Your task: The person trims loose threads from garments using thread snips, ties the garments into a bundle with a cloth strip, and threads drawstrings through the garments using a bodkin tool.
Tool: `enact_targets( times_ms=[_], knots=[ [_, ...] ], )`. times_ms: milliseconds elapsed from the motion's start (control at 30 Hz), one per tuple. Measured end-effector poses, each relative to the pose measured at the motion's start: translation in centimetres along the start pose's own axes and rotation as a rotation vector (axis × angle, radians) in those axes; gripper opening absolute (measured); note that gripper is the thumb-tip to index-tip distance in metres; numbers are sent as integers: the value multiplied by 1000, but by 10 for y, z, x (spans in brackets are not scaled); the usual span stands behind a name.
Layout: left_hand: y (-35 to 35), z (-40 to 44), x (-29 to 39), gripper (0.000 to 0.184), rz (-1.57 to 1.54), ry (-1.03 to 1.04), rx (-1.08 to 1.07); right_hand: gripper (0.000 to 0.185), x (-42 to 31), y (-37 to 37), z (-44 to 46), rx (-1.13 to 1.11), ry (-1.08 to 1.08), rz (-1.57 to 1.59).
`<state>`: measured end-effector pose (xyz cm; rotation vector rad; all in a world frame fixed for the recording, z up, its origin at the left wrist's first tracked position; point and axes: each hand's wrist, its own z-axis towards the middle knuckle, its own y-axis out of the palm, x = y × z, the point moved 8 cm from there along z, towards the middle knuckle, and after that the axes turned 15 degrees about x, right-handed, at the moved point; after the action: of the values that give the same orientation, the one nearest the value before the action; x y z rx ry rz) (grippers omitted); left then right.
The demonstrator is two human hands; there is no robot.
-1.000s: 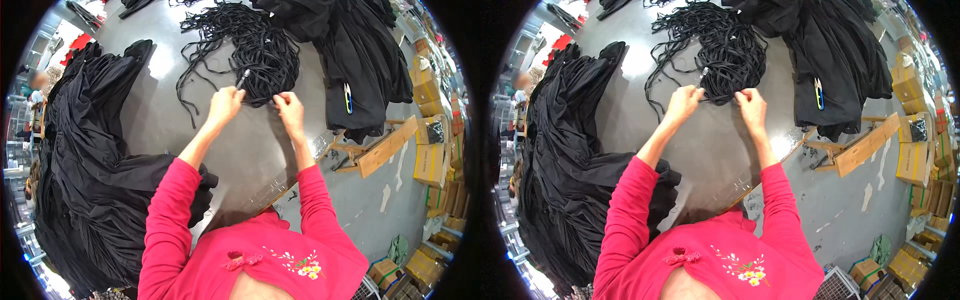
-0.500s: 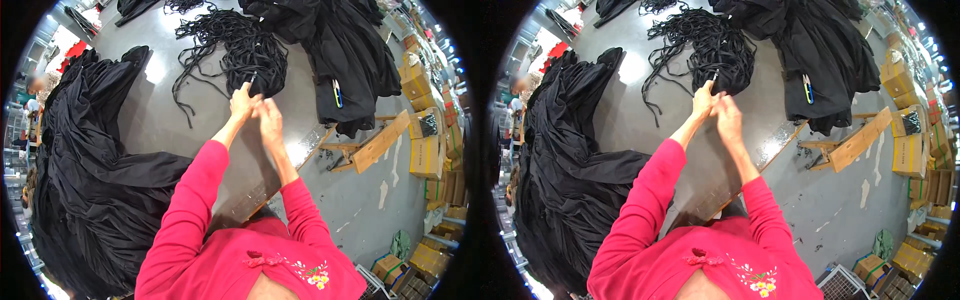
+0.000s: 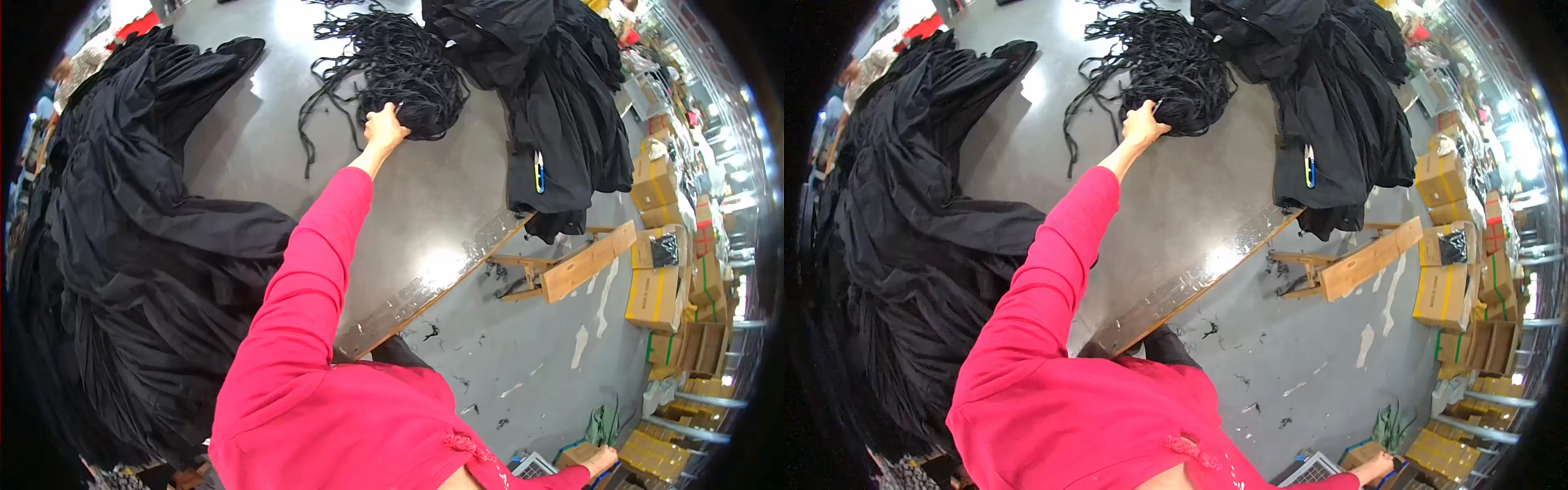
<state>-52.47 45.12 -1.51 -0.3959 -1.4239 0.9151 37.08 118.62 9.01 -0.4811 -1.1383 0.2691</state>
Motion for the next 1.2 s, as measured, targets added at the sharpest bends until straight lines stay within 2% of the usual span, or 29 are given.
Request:
enact_targets(
  times_ms=[33, 67, 100, 133, 167, 200, 233, 267, 300, 333, 367, 400, 433, 500, 533, 600, 633, 667, 700, 767, 800, 867, 967, 1000, 1033, 1067, 1100, 1133, 1200],
  knots=[
    [-13, -4, 8, 51, 46, 58, 33, 13, 14, 18, 2, -126, 40, 8],
    [-25, -6, 16, 44, 33, 112, 27, 12, 0, -90, 75, -122, 757, 146],
    [-34, -3, 21, 33, -1, 149, 57, 13, -11, -98, 136, -122, 786, 367],
    [-35, 1, 25, 23, 43, 239, -78, 24, -26, -100, 201, -31, 754, 422],
    [-48, -7, 31, 22, -46, 249, -220, 24, -57, -135, 300, -37, 738, 448],
    [-73, -29, 36, 20, -234, 87, -377, 29, -117, -211, 364, 38, 1186, 1185],
    [-80, -58, 38, 26, -855, -209, -666, 36, -206, -320, 430, 110, 1603, 1943],
    [-116, -86, 46, 24, -846, -411, -655, 36, -250, -379, 461, 98, 1595, 1971],
    [-143, -111, 52, 25, -951, -480, -728, 30, -324, -522, 492, -13, 738, 1801],
    [-159, -129, 50, 30, -1102, -461, -799, 28, -394, -582, 487, -20, 68, 2236],
    [-179, -147, 43, 32, -1183, -489, -898, 23, -445, -648, 469, 90, -437, 2076],
    [-223, -157, 14, 34, -1268, -519, -950, 19, -539, -708, 404, -87, -863, 2127],
    [-255, -160, -7, 36, -1287, -579, -917, 15, -561, -737, 378, -249, -943, 2149],
    [-325, -146, -70, 23, -1170, -556, -471, 15, -598, -755, 339, -484, -984, 2140],
    [-350, -139, -102, 14, -1255, -585, -426, 15, -603, -763, 330, -492, -1013, 2138],
    [-415, -133, -167, 15, -1268, -713, -196, 16, -607, -768, 317, -416, -1141, 2121],
    [-443, -127, -202, 15, -1432, -638, -183, 17, -607, -767, 315, -93, -1256, 2126],
    [-471, -126, -232, 20, -1557, -584, -172, 16, -608, -758, 320, -129, -1232, 2069],
    [-501, -132, -261, 23, -1467, -632, 13, 16, -608, -747, 325, -162, -1211, 2011],
    [-542, -141, -300, 24, -1490, -665, 188, 15, -619, -697, 346, -153, -1067, 1841],
    [-556, -143, -316, 24, -1480, -653, 232, 11, -617, -676, 358, -407, -970, 1798],
    [-569, -140, -338, 24, -1479, -613, 263, 7, -614, -623, 388, -501, -812, 1801],
    [-569, -139, -340, 16, -1517, -578, 320, 7, -606, -572, 439, -508, -672, 1776],
    [-561, -145, -321, 14, -1301, -583, 468, 6, -603, -583, 453, -326, -754, 1584],
    [-545, -154, -285, 8, -1193, -570, 359, 7, -598, -598, 465, -148, -816, 1390],
    [-521, -154, -264, 6, -1158, -493, 174, 11, -590, -627, 467, 289, -844, 1173],
    [-505, -159, -228, 11, -1141, -375, 79, 13, -581, -672, 461, 471, -867, 1410],
    [-493, -166, -204, 15, -907, -421, 136, 16, -567, -722, 455, 656, -869, 1641],
    [-472, -172, -168, 24, -631, -209, 132, 19, -565, -792, 438, 275, -861, 2105]
  ],
)
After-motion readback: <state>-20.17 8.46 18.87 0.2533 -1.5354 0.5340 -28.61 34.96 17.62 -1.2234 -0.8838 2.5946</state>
